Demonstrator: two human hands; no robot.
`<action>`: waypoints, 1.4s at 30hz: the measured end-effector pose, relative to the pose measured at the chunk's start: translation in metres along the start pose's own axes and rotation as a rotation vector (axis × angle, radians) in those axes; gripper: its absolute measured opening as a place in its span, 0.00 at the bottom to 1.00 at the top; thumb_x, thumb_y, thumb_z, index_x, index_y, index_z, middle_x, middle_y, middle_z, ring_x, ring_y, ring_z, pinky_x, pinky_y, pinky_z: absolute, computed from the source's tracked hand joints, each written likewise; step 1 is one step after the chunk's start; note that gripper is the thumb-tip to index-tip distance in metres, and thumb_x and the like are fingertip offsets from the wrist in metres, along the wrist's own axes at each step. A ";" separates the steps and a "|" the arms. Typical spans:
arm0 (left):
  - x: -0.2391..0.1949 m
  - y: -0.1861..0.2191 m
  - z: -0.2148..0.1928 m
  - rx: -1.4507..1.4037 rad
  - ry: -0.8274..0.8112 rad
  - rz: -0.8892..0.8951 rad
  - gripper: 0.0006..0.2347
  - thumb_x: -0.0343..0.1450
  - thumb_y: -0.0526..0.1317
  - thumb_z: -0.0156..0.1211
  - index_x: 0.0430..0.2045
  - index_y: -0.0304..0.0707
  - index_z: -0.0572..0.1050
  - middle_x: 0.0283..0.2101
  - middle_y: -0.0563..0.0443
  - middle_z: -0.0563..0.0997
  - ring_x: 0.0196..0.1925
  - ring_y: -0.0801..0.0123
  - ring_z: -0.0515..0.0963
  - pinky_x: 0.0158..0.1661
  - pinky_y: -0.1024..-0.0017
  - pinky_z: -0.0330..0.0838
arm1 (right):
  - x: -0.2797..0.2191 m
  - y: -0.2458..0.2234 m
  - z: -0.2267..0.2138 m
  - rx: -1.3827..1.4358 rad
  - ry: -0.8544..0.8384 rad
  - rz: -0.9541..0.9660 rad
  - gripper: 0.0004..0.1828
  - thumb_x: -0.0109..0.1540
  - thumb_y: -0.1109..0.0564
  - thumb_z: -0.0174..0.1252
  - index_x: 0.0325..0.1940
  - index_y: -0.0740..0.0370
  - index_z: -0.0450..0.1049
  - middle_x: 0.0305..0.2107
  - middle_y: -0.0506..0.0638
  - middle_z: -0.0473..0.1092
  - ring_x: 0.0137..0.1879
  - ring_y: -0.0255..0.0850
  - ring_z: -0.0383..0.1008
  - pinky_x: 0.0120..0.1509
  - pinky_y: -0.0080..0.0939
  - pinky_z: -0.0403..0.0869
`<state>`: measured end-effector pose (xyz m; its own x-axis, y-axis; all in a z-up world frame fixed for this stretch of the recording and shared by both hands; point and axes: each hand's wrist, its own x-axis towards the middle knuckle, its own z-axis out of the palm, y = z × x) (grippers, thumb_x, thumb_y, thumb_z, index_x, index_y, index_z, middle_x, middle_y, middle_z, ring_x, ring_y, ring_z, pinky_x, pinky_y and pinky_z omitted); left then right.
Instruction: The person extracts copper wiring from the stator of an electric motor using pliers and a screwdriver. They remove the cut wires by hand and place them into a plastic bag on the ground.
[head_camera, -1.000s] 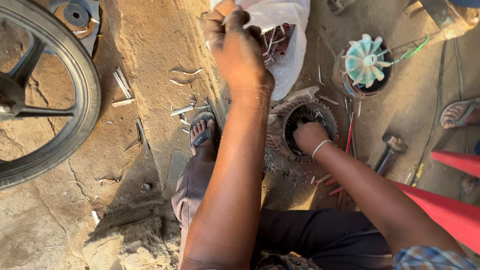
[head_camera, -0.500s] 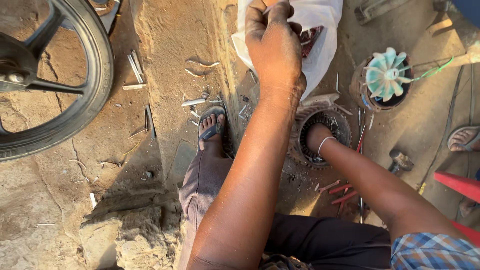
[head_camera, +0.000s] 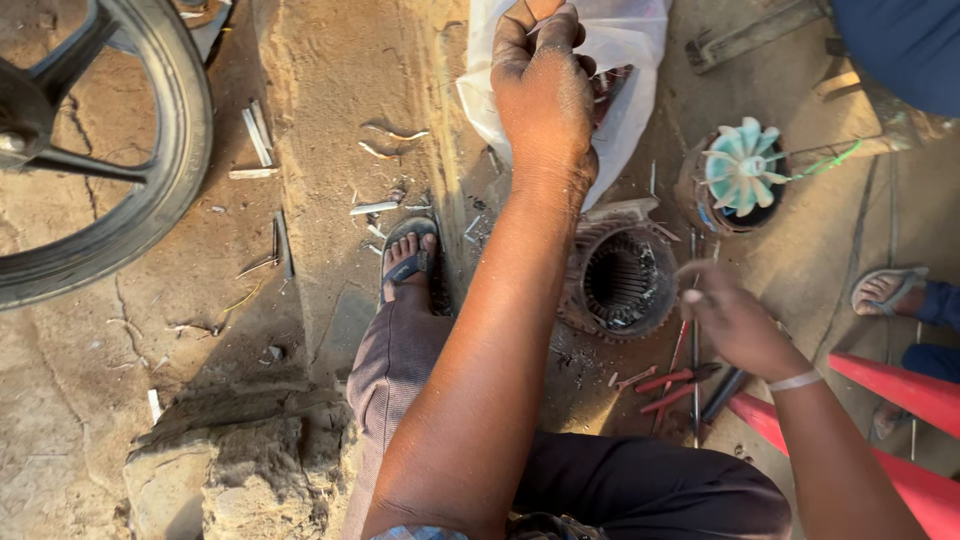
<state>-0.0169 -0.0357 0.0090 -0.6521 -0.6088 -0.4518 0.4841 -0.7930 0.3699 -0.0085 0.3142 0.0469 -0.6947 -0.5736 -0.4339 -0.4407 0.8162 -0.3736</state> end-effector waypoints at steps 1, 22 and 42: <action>0.001 -0.003 0.001 -0.023 -0.026 -0.007 0.05 0.73 0.34 0.54 0.42 0.37 0.72 0.32 0.52 0.74 0.23 0.74 0.69 0.24 0.73 0.67 | -0.009 -0.006 -0.002 0.257 0.047 0.099 0.15 0.69 0.59 0.51 0.61 0.54 0.64 0.35 0.51 0.68 0.40 0.39 0.71 0.48 0.42 0.68; -0.074 -0.140 -0.001 1.677 -0.986 0.146 0.20 0.64 0.51 0.60 0.40 0.34 0.83 0.44 0.34 0.85 0.50 0.44 0.84 0.50 0.55 0.79 | 0.064 -0.032 -0.004 1.637 0.374 -0.196 0.08 0.80 0.61 0.46 0.62 0.65 0.66 0.54 0.54 0.70 0.61 0.44 0.71 0.66 0.47 0.72; -0.053 -0.111 -0.005 1.059 0.018 0.456 0.22 0.72 0.33 0.52 0.63 0.23 0.63 0.55 0.26 0.73 0.55 0.33 0.73 0.54 0.44 0.66 | 0.109 -0.024 0.087 1.116 0.419 0.151 0.15 0.67 0.57 0.56 0.57 0.62 0.71 0.51 0.51 0.73 0.54 0.42 0.73 0.57 0.44 0.73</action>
<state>-0.0327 0.0843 -0.0121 -0.5297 -0.8411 -0.1094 -0.0655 -0.0881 0.9940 -0.0242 0.2261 -0.0625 -0.9190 -0.2419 -0.3113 0.2525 0.2453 -0.9360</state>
